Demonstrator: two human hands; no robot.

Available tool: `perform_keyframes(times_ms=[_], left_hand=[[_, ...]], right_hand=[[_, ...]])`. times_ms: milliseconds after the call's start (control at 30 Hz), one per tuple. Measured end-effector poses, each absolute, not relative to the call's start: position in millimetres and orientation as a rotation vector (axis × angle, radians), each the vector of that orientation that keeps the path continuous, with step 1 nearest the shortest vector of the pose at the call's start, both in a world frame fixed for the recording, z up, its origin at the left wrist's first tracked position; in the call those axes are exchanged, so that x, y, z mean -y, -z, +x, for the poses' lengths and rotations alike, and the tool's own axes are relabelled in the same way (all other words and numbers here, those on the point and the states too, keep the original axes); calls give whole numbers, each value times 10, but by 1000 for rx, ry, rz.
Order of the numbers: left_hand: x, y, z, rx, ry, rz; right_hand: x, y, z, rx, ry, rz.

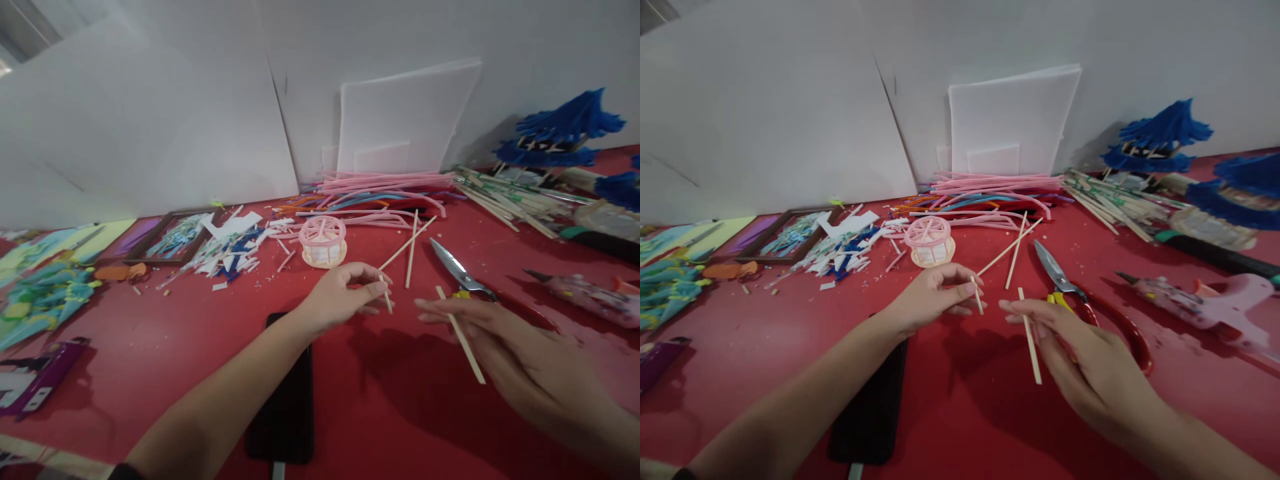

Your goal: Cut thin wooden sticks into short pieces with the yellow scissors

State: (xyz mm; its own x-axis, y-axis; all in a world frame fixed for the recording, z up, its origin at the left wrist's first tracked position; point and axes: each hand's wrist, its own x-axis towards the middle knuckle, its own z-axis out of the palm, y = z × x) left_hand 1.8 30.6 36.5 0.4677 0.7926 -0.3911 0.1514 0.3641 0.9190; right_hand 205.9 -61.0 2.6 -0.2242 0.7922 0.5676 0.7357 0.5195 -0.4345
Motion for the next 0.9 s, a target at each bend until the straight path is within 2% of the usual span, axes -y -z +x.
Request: perform_keyframes(times_ms=[133, 400, 600, 900], left_hand=[[-218, -186, 62, -986, -530, 1310], [-113, -88, 3, -738, -405, 2315], [-102, -96, -19, -795, -358, 2399], [-81, -85, 0, -864, -383, 2358]], right_hand=[[585, 36, 2060, 2021, -50, -1283], [523, 47, 2014, 1976, -56, -1291], [523, 56, 2006, 1918, -223, -1383], [488, 119, 1953, 2018, -83, -1279]])
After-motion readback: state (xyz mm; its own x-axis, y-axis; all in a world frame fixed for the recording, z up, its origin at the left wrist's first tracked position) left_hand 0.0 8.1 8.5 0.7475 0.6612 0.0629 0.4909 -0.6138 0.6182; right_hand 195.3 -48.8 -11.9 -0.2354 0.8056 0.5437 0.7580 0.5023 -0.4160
